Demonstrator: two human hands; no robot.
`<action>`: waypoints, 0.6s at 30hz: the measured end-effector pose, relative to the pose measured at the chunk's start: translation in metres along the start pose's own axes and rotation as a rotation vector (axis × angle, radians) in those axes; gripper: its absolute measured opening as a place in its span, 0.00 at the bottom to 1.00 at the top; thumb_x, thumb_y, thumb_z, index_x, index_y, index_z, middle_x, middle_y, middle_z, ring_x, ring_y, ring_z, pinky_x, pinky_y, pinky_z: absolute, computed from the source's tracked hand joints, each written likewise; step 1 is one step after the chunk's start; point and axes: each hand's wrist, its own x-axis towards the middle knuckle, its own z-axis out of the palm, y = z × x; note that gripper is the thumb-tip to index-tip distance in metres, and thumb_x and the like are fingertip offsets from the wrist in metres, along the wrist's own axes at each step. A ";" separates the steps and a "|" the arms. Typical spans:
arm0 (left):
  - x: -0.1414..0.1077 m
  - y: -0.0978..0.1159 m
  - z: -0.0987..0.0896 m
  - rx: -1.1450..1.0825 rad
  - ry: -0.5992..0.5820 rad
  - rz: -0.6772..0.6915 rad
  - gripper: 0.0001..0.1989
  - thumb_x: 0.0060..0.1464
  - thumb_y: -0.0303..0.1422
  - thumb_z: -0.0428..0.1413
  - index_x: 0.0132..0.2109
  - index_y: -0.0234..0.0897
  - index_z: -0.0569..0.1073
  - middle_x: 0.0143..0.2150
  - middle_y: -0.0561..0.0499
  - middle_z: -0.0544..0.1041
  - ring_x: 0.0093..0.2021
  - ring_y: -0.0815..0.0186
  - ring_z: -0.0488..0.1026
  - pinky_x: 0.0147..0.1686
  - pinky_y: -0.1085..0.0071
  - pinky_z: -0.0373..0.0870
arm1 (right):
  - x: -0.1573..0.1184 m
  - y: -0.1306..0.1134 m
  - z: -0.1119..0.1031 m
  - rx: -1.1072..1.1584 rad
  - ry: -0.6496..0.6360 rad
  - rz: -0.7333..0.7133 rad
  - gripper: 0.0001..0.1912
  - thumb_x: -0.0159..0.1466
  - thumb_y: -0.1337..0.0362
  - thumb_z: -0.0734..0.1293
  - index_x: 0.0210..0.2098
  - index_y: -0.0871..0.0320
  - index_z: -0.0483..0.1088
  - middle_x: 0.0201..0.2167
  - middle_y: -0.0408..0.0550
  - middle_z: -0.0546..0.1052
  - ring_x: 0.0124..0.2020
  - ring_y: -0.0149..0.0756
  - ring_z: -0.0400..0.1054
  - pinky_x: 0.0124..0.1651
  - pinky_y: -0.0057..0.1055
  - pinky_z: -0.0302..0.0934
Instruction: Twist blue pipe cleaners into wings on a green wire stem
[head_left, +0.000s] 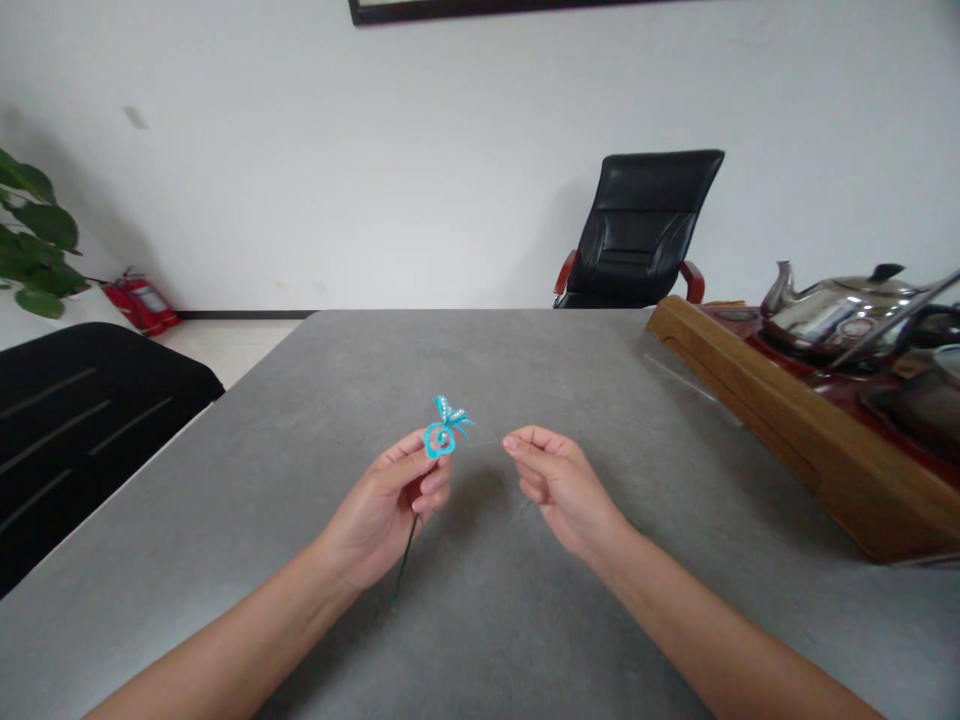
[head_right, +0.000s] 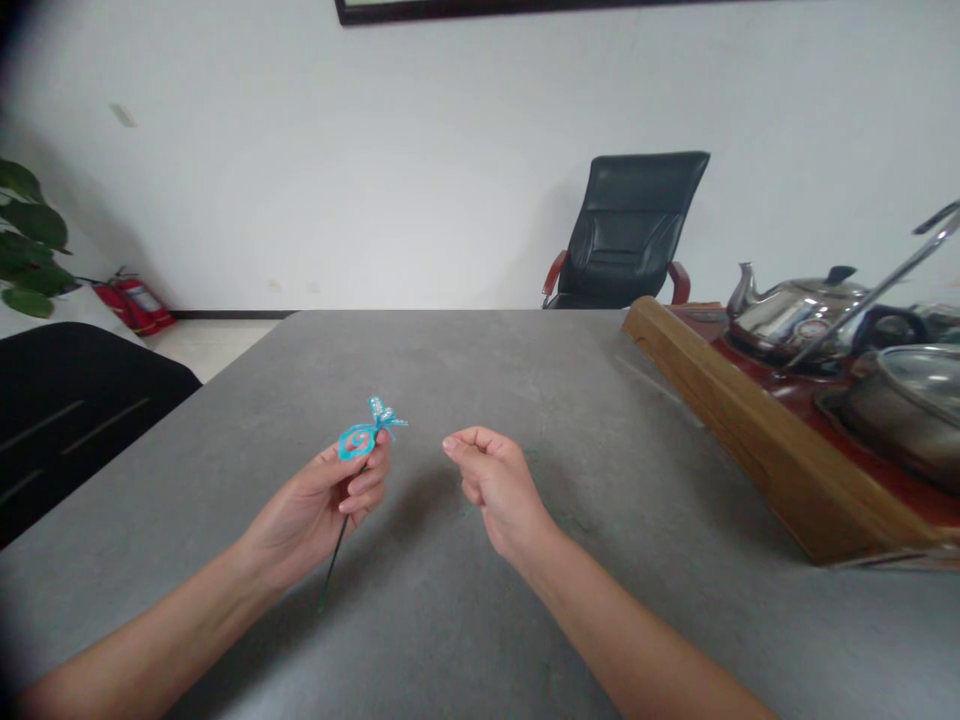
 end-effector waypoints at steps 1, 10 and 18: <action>0.000 0.000 0.000 -0.003 -0.004 -0.004 0.05 0.52 0.26 0.59 0.37 0.30 0.71 0.24 0.57 0.59 0.20 0.79 0.52 0.17 0.84 0.51 | 0.001 0.001 0.000 -0.008 0.001 -0.002 0.13 0.51 0.59 0.72 0.25 0.60 0.66 0.13 0.30 0.51 0.15 0.20 0.36 0.18 0.27 0.29; -0.001 0.004 -0.001 0.029 -0.021 0.005 0.04 0.56 0.29 0.56 0.39 0.33 0.70 0.24 0.60 0.56 0.17 0.81 0.45 0.13 0.84 0.43 | 0.004 -0.001 -0.008 -0.095 0.056 -0.041 0.14 0.51 0.57 0.71 0.24 0.60 0.67 0.13 0.31 0.51 0.15 0.21 0.37 0.18 0.27 0.31; 0.000 0.009 0.000 -0.005 0.033 0.106 0.07 0.53 0.27 0.59 0.33 0.33 0.66 0.27 0.58 0.60 0.18 0.82 0.49 0.13 0.86 0.46 | 0.012 -0.005 -0.019 -0.212 0.147 -0.117 0.14 0.51 0.55 0.71 0.24 0.59 0.67 0.14 0.32 0.53 0.15 0.22 0.38 0.19 0.27 0.31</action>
